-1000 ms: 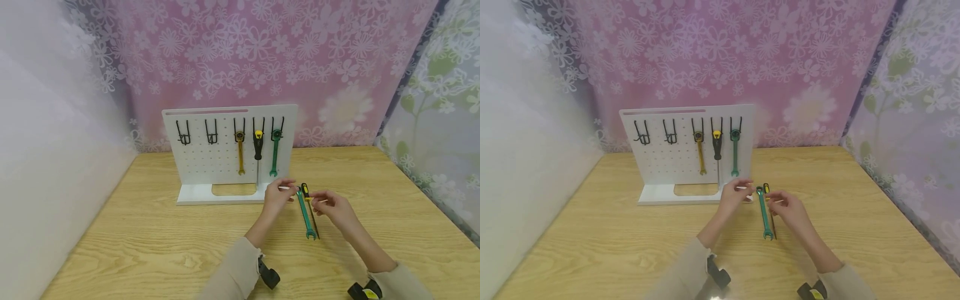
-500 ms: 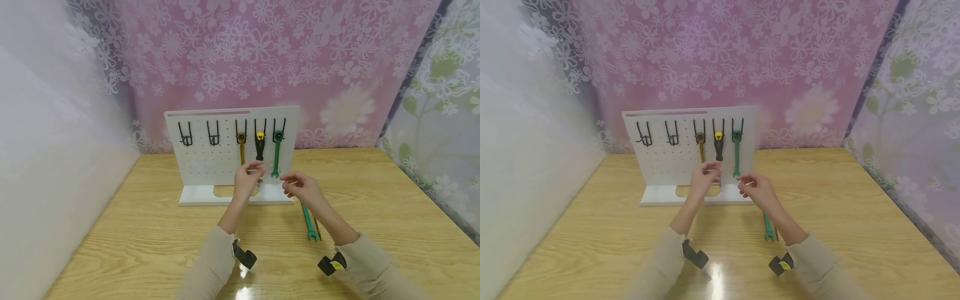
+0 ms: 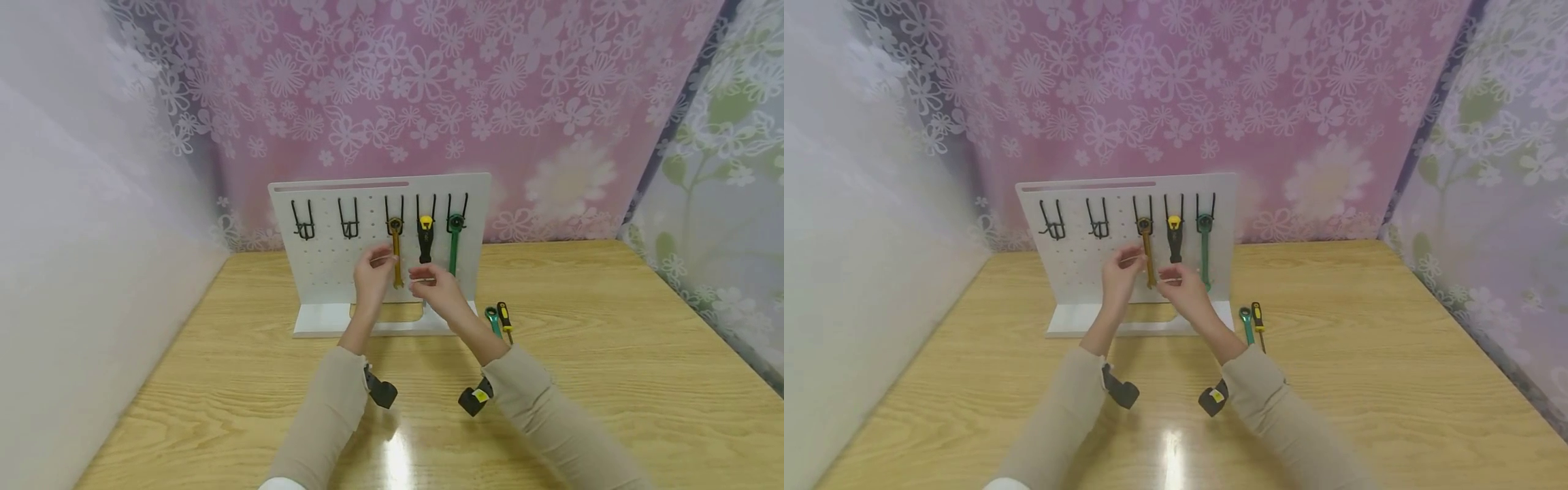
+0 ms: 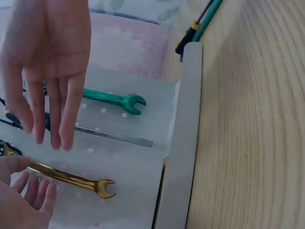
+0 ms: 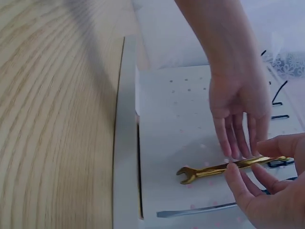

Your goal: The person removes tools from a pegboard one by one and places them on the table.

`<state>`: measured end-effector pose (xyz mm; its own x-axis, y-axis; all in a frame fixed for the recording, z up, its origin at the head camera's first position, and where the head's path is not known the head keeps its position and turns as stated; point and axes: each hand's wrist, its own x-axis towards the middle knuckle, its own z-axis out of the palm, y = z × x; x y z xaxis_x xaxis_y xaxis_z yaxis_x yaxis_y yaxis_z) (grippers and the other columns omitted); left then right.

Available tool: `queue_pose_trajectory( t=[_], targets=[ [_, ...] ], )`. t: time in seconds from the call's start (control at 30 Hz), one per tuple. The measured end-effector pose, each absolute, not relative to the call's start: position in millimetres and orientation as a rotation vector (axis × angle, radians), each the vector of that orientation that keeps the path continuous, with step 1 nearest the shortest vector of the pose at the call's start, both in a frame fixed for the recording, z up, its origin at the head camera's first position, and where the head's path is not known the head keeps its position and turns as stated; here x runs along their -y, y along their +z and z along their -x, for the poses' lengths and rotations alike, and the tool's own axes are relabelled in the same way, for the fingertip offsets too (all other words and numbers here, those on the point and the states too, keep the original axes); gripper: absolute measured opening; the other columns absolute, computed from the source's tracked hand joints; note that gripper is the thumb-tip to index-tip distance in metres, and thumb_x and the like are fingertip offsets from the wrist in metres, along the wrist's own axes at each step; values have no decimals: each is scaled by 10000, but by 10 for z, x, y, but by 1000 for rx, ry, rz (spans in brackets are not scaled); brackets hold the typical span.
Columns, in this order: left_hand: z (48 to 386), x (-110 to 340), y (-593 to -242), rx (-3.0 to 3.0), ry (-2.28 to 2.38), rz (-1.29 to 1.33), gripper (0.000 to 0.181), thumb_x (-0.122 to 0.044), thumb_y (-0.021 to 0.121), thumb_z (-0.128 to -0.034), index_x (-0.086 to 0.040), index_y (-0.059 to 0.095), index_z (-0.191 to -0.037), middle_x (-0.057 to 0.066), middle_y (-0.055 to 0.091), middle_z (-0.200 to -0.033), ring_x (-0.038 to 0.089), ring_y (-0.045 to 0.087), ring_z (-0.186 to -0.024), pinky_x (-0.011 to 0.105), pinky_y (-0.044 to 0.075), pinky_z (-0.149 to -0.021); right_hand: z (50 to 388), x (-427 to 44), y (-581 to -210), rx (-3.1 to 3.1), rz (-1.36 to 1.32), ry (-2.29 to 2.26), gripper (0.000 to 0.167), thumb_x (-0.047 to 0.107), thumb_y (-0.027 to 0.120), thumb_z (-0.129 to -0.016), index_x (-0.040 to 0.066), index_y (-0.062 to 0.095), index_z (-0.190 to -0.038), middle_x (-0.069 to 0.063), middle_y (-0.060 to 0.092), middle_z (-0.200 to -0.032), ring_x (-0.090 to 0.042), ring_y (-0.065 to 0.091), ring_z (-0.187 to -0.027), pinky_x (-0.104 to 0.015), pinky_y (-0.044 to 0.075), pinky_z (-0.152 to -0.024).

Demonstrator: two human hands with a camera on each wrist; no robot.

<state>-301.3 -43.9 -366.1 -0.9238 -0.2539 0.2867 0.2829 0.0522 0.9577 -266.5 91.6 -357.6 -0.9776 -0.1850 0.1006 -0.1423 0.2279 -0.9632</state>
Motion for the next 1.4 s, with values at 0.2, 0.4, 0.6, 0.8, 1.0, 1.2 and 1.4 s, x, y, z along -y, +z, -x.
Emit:
queue_pose_trajectory(
  t=[0.2,0.4,0.6,0.8,1.0,1.2,1.4],
  targets=[
    [3076,386,-3713,2019,-1810,23,196,-26,651,-836,21,646,-1027,121,641,-966,250,591,-902,305,492,-770,2781,-769,-3724,-2496,298,-1766,483,115,582,-894,15,415,-1336,-168,449,-1323,-316,466,-1158,-426,435,-894],
    [3107,351,-3732,2044,-1764,14,172,-12,638,-846,27,647,-1014,126,643,-959,261,591,-900,308,484,-797,2813,-718,-3831,-2653,321,-1601,513,114,567,-875,-16,395,-1340,-210,447,-1314,-358,462,-1158,-441,432,-899],
    [3066,357,-3715,2036,-1770,15,141,13,622,-851,33,650,-989,127,638,-932,264,589,-882,308,485,-793,2764,-733,-3861,-2741,337,-1510,483,102,570,-878,-16,419,-1321,-201,494,-1263,-349,487,-1123,-441,439,-883],
    [3020,367,-3697,2000,-1941,3,145,25,595,-864,47,630,-1003,124,612,-922,267,603,-875,329,525,-729,2750,-741,-3912,-2763,386,-1479,438,67,557,-877,-28,441,-1289,-193,545,-1190,-324,544,-1045,-412,472,-838],
    [2968,367,-3664,1955,-2093,-16,150,38,575,-874,67,616,-1015,125,589,-912,268,597,-870,376,525,-739,2705,-747,-3907,-2805,409,-1492,301,27,552,-880,-31,523,-1173,-148,599,-1032,-280,595,-900,-368,507,-727],
    [2903,374,-3616,1945,-2164,-20,163,25,574,-882,60,609,-1037,105,572,-916,229,584,-838,337,528,-729,2658,-761,-3873,-2829,418,-1511,195,6,570,-873,-22,568,-1066,-100,608,-900,-234,613,-802,-342,512,-675],
    [2813,392,-3565,1936,-2196,6,162,27,575,-881,56,605,-1037,102,570,-926,207,577,-830,308,529,-714,2603,-784,-3849,-2806,454,-1529,199,-3,577,-869,-25,569,-1066,-81,612,-868,-225,619,-770,-328,514,-657]
  ],
)
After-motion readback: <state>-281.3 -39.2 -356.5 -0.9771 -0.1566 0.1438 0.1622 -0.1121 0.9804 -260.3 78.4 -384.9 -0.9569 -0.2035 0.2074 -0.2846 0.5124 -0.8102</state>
